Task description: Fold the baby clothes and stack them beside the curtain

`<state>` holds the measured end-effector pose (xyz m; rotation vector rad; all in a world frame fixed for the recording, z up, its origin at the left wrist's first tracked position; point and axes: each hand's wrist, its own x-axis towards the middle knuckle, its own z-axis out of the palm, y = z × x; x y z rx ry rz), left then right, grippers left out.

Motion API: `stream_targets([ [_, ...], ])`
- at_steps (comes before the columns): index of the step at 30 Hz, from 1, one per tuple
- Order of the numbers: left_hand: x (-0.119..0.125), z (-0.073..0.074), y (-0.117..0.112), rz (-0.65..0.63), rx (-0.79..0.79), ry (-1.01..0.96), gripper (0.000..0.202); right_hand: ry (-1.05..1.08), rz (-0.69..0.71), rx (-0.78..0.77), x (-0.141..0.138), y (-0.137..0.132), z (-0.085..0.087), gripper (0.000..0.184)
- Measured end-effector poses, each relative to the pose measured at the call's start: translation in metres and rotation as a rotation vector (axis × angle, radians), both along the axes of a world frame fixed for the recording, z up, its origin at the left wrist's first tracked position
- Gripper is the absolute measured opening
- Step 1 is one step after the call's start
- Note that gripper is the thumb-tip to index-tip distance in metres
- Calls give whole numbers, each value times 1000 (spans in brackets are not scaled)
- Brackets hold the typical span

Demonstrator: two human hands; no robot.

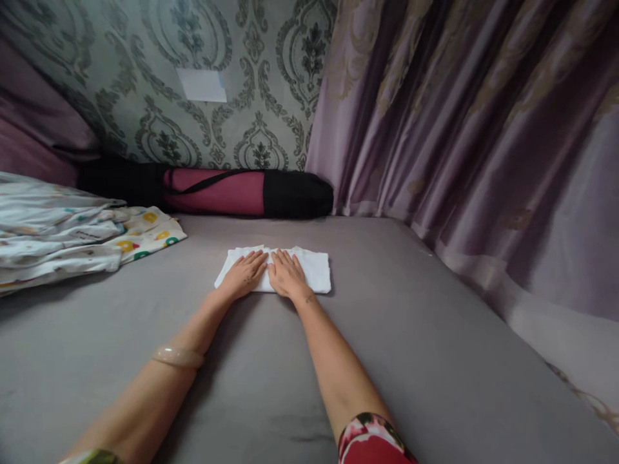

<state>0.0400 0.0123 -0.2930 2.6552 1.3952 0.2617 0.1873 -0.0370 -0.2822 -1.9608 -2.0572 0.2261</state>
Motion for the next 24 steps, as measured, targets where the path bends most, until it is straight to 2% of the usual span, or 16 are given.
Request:
stream_targets([
  [5, -2, 0, 3, 64, 125, -4, 53, -28, -108, 18, 23, -7, 4, 56],
  [11, -7, -7, 10, 75, -23, 34, 56, -15, -99, -29, 32, -8, -8, 57],
  [14, -8, -7, 14, 71, -14, 22, 55, -4, -104, -43, 38, -7, -7, 57],
  [19, -12, -10, 22, 116, -1, 17, 56, -66, -239, -62, 52, -5, -9, 59],
  [24, -14, -13, 26, 126, -16, 19, 59, -56, -232, -85, 57, -3, -10, 54],
])
